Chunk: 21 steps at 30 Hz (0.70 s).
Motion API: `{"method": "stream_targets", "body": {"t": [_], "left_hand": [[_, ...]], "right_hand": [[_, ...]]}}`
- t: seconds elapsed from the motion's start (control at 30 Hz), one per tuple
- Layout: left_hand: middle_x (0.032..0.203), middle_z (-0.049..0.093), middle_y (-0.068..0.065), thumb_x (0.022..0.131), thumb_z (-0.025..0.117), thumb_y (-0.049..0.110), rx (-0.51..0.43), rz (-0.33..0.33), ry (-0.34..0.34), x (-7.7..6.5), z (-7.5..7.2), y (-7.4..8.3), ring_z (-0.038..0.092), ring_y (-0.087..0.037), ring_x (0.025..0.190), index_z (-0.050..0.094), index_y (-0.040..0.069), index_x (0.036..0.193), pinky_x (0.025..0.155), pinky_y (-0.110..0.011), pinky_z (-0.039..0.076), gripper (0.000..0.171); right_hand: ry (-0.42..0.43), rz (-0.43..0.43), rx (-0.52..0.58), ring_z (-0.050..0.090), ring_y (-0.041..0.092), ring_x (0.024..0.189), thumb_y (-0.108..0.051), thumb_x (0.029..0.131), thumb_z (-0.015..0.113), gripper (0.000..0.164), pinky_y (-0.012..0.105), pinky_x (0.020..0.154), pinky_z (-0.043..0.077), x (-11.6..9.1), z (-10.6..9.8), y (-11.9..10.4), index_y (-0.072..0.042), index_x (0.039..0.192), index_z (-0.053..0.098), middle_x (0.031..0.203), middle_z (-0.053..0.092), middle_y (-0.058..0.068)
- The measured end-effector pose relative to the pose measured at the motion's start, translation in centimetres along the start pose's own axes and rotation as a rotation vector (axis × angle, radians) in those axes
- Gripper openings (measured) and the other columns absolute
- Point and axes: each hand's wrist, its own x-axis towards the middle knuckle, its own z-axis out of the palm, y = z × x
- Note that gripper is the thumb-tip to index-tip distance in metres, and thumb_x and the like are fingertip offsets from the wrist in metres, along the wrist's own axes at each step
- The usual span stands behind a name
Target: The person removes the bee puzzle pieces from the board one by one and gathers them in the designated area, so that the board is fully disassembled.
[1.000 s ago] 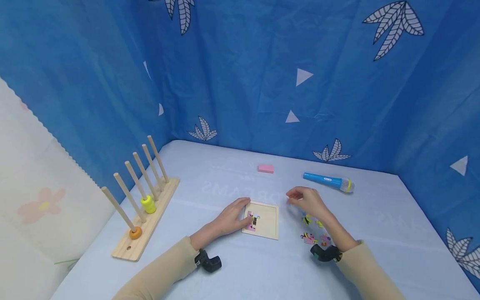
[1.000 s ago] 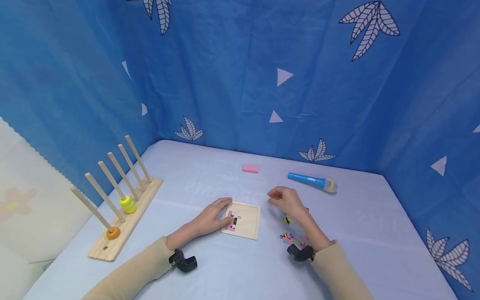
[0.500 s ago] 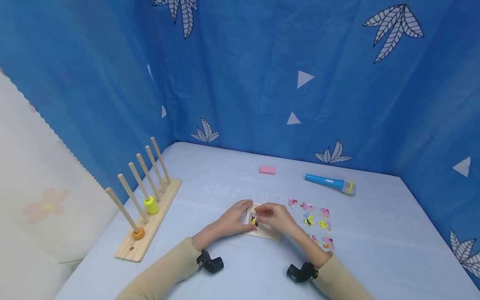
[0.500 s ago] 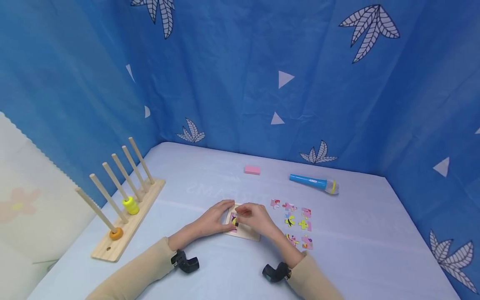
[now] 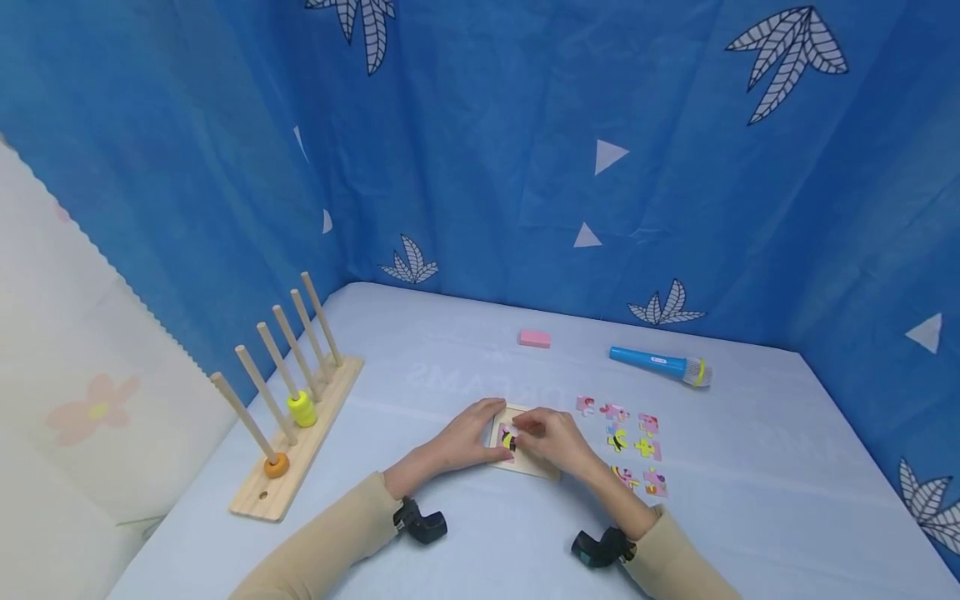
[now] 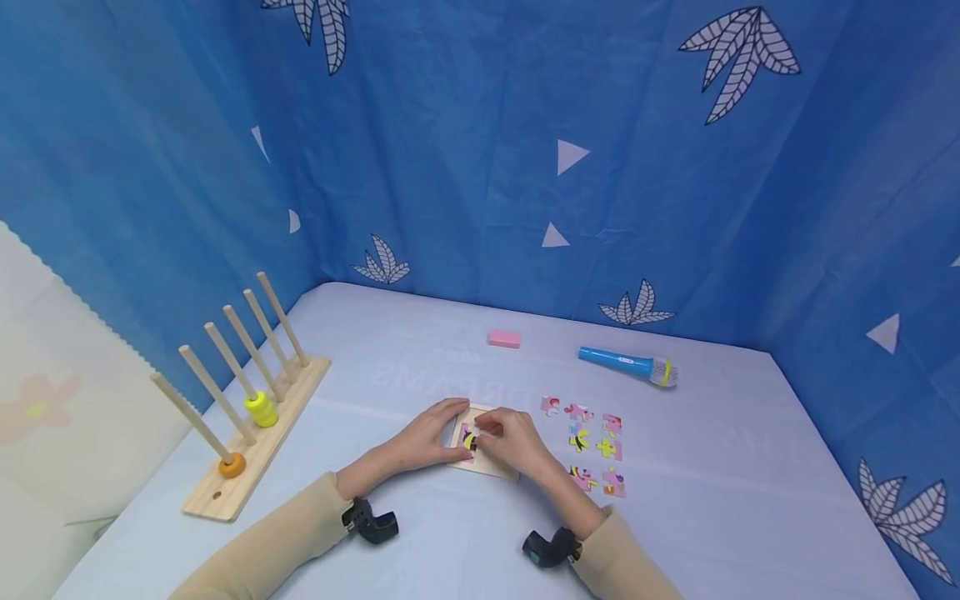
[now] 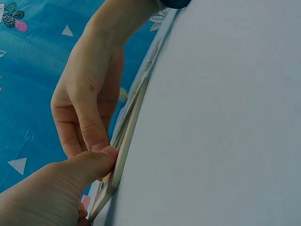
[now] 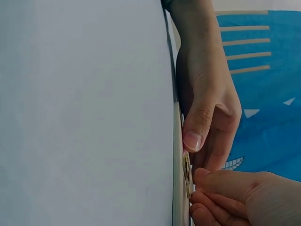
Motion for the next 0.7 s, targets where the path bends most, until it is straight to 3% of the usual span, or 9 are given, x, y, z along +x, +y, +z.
{"method": "stream_targets", "body": {"t": [0.7], "left_hand": [[0.142, 0.040, -0.015, 0.081, 0.072, 0.043, -0.012, 0.019, 0.008, 0.00, 0.14, -0.26, 0.037, -0.029, 0.131, 0.040, -0.004, 0.139, 0.106, -0.041, 0.033, 0.082]], "right_hand": [[0.011, 0.017, -0.066, 0.053, 0.013, 0.085, -0.010, 0.076, 0.079, 0.032, 0.030, 0.077, 0.049, 0.35, 0.66, -0.34, -0.006, 0.105, 0.066, 0.093, 0.060, -0.002]]}}
